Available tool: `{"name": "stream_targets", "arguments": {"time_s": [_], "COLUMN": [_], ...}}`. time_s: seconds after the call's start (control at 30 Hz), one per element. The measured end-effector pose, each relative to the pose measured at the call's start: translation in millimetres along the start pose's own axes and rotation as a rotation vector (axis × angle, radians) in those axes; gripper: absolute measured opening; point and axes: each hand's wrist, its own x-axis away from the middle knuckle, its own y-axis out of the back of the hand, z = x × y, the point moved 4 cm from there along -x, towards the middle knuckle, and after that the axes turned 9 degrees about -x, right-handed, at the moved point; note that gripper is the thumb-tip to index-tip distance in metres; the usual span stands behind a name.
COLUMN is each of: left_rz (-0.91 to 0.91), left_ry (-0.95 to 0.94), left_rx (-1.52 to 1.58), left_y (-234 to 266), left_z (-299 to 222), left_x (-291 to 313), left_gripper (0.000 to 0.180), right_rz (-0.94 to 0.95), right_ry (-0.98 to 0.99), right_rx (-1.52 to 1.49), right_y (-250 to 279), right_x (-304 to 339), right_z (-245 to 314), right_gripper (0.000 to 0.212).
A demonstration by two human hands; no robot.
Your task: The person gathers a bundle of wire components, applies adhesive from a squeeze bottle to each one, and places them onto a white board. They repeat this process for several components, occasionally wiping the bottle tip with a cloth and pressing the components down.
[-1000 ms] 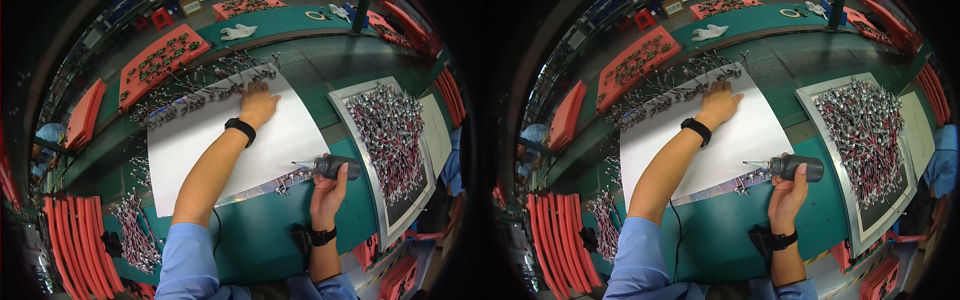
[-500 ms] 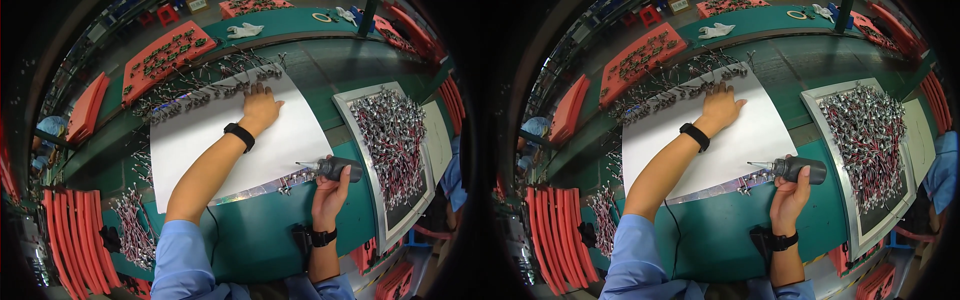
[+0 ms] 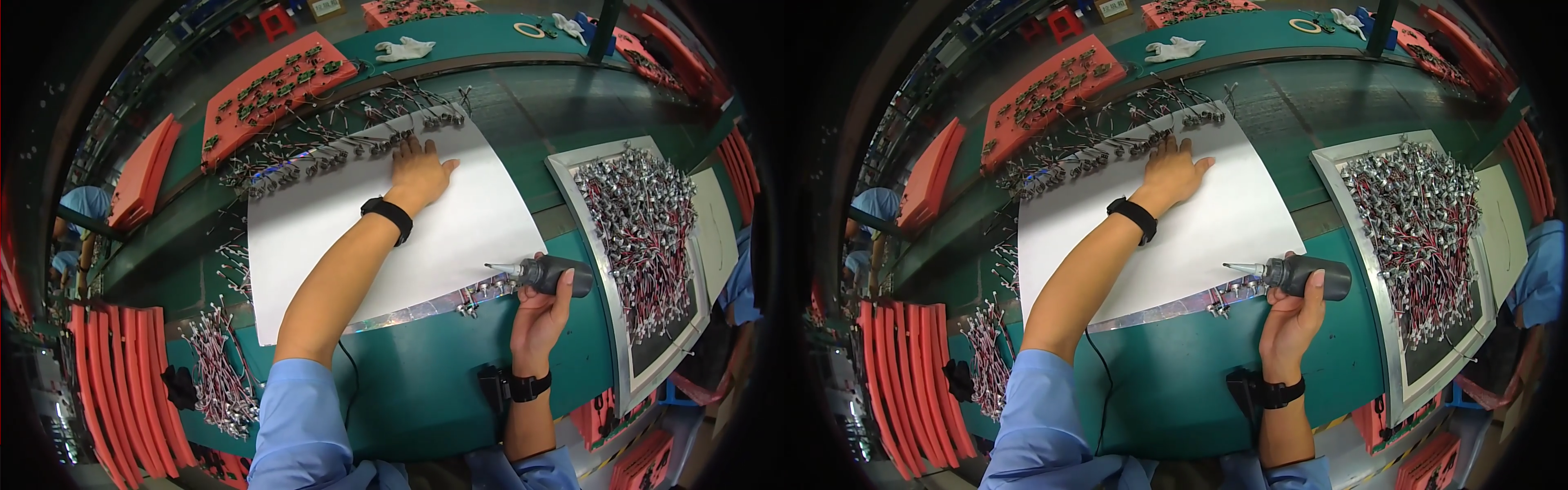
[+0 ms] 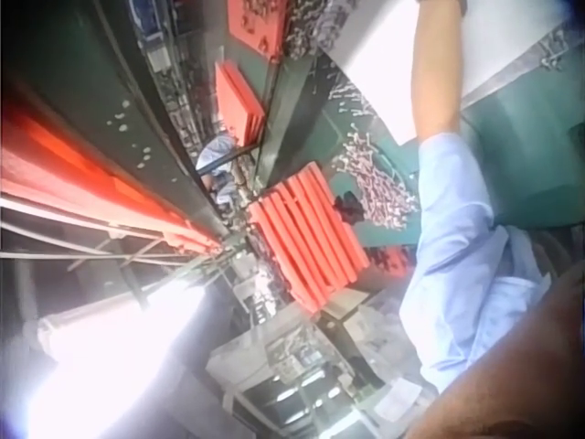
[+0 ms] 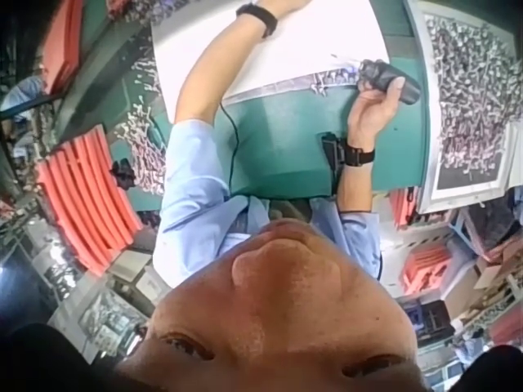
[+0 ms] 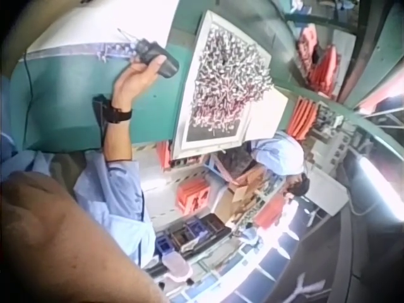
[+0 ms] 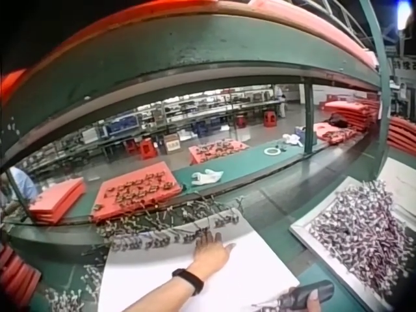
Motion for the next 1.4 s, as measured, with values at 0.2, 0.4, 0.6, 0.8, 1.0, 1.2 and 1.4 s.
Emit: {"name": "stream_targets", "arguments": {"time_s": [0.2, 0.4, 0.6, 0.8, 1.0, 1.2, 1.4], "left_rz": [0.022, 0.038, 0.029, 0.097, 0.054, 0.110, -0.194], "left_ry": [-0.001, -0.004, -0.013, -0.063, -0.186, -0.005, 0.484], "left_rx": [0.016, 0.012, 0.045, 0.166, 0.401, 0.772, 0.863], "left_y": [-3.2, -3.5, 3.6, 36.0, 90.2, 140.3, 119.8], "left_z": [3.2, 1.3, 0.6, 11.2, 33.9, 92.2, 157.2], "left_x": [-10.6, -17.2, -5.4, 49.8, 180.5, 340.1, 496.0], "left_gripper": [0.062, 0.062, 0.061, 0.060, 0.056, 0.021, 0.010], "right_rz": [-0.003, 0.002, 0.004, 0.036, 0.085, 0.175, 0.226], "right_ry": [0.002, 0.000, -0.035, -0.048, -0.068, -0.088, -0.112], "right_rx": [-0.007, -0.008, -0.014, -0.068, -0.100, -0.114, -0.089], "right_y": [-2.2, -1.5, -1.7, -2.8, -11.9, -14.4, -14.3], "right_x": [-1.7, -0.3, 2.4, 5.0, 7.6, 16.7, 25.4], "right_z": [-0.3, 0.1, 0.6, 1.2, -0.4, -1.1, -13.1], "right_gripper": [0.032, 0.032, 0.032, 0.033, 0.033, 0.034, 0.032]}}
